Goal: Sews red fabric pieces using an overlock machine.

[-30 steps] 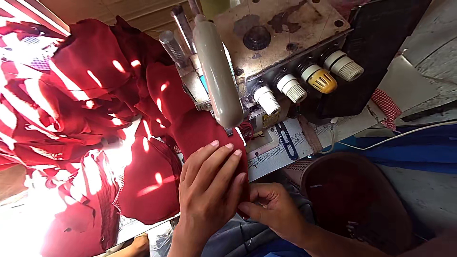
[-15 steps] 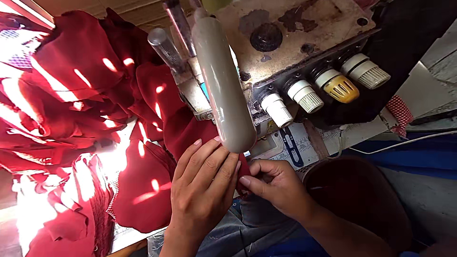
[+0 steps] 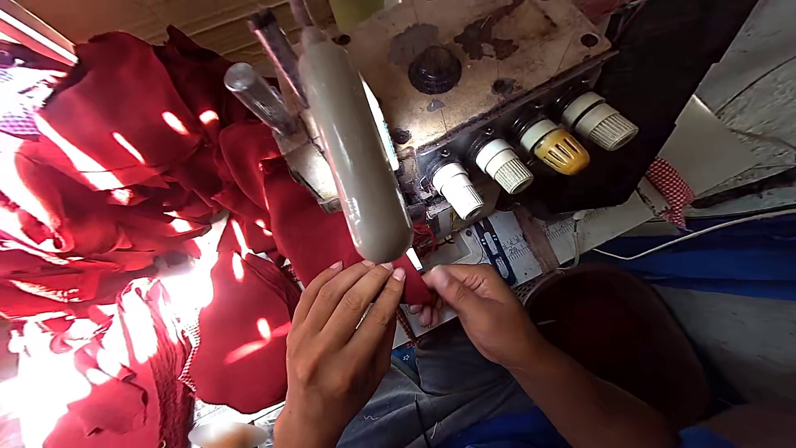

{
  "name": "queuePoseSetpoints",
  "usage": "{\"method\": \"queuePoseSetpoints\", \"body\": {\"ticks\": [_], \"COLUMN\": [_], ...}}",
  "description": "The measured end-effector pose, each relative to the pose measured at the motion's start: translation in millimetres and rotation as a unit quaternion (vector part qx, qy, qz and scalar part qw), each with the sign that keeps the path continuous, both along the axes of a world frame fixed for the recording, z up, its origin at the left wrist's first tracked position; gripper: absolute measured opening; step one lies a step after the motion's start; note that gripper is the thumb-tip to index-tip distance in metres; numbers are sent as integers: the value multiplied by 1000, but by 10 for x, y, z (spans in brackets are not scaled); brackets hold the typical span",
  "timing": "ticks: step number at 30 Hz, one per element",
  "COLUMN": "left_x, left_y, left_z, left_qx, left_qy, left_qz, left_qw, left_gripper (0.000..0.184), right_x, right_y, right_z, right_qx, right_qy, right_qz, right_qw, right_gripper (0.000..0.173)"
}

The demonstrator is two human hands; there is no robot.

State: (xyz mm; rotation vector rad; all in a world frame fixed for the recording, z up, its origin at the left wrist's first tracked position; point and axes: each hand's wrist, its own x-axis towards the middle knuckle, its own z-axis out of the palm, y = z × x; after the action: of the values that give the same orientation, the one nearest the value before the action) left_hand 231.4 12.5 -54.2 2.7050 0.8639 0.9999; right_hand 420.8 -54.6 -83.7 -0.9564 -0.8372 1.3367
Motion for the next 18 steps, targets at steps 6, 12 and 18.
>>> {"method": "queuePoseSetpoints", "body": {"ticks": [6, 12, 18], "left_x": [-8, 8, 83], "left_y": [35, -7, -57], "left_z": [12, 9, -154], "left_qx": [0, 3, 33], "left_qy": [4, 5, -42], "left_qz": [-9, -26, 3], "left_qw": [1000, 1000, 999], "left_gripper": [23, 34, 25], "right_x": [-16, -75, -103], "right_y": [-27, -52, -80], "right_z": [-23, 64, 60], "right_qx": [-9, 14, 43], "right_qy": [38, -35, -80], "right_qz": [7, -49, -62], "right_qw": [999, 998, 994], "right_gripper": [27, 12, 14]}}
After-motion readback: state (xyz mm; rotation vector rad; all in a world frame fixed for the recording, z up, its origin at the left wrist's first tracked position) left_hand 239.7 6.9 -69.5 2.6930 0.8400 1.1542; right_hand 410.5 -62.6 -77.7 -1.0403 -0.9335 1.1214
